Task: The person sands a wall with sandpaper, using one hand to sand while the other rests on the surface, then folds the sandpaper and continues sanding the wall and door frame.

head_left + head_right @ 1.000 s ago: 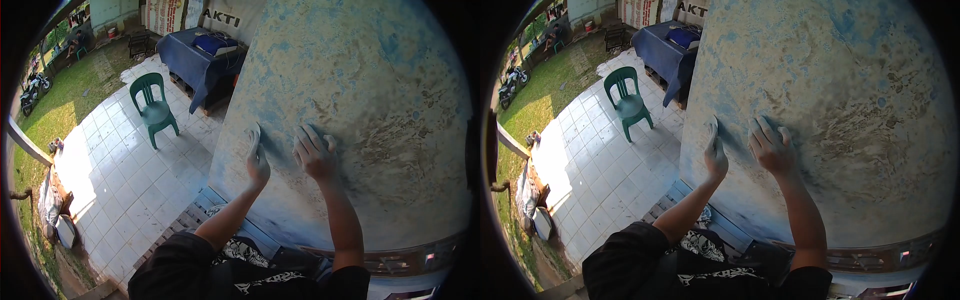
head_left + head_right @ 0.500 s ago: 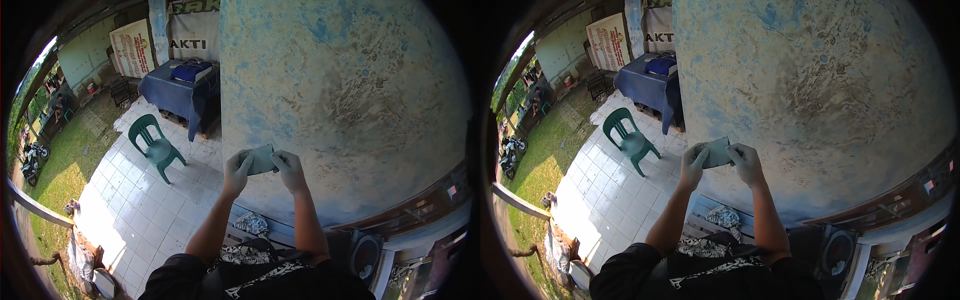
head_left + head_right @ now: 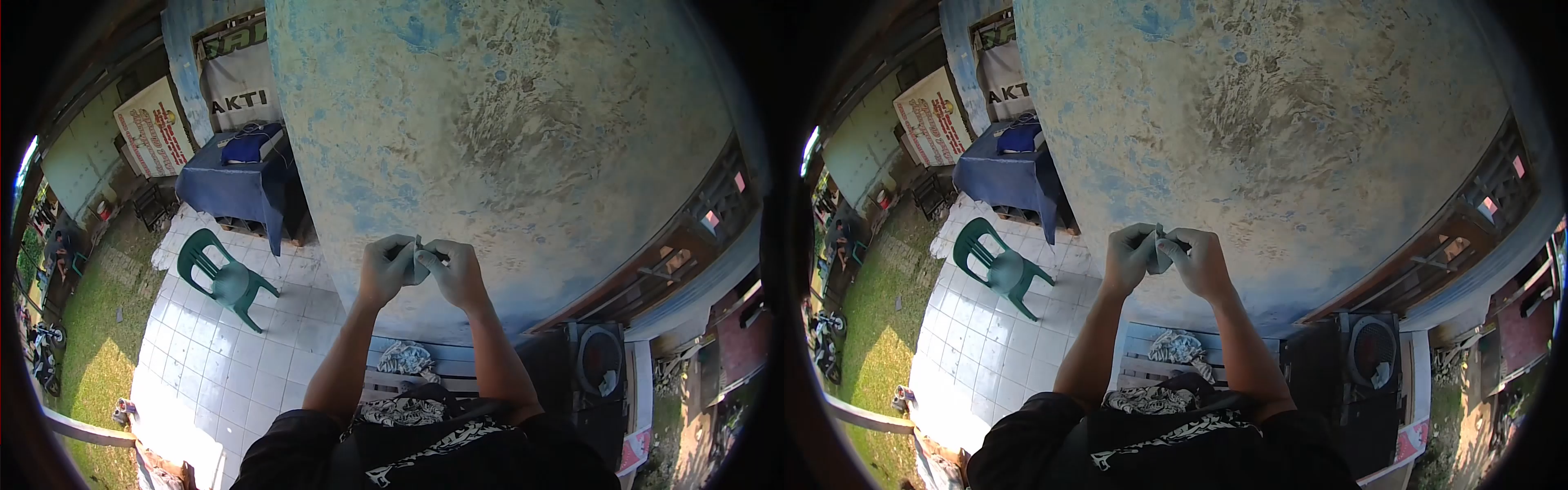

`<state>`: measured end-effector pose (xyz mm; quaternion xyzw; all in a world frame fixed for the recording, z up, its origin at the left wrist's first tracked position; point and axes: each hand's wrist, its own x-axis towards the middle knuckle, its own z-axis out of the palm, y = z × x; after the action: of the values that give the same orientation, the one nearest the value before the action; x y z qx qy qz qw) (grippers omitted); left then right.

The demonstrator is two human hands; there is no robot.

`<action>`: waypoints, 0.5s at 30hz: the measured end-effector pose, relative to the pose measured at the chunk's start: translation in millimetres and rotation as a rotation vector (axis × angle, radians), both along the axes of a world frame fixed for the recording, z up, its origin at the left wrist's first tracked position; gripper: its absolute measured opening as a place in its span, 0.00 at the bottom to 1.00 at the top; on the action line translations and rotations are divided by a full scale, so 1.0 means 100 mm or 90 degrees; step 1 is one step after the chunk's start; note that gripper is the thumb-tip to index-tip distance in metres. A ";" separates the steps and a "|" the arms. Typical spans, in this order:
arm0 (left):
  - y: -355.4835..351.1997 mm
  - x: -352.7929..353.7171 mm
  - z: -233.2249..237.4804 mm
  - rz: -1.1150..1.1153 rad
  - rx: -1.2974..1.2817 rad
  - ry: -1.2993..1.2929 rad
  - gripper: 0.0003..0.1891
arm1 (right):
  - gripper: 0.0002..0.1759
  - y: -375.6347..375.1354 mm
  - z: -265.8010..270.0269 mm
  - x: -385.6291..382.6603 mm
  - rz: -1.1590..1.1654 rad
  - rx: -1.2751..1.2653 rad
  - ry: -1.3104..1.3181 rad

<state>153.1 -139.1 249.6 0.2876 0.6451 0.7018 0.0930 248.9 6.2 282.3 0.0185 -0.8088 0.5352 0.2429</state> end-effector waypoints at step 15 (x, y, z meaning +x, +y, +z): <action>0.33 0.04 -0.34 -0.040 0.121 -0.137 0.12 | 0.14 0.21 -0.44 0.22 -0.172 -0.119 -0.040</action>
<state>157.0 -106.5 215.5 0.2386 0.5528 0.7831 0.1558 271.2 27.4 238.8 -0.1304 -0.7577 0.5711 0.2877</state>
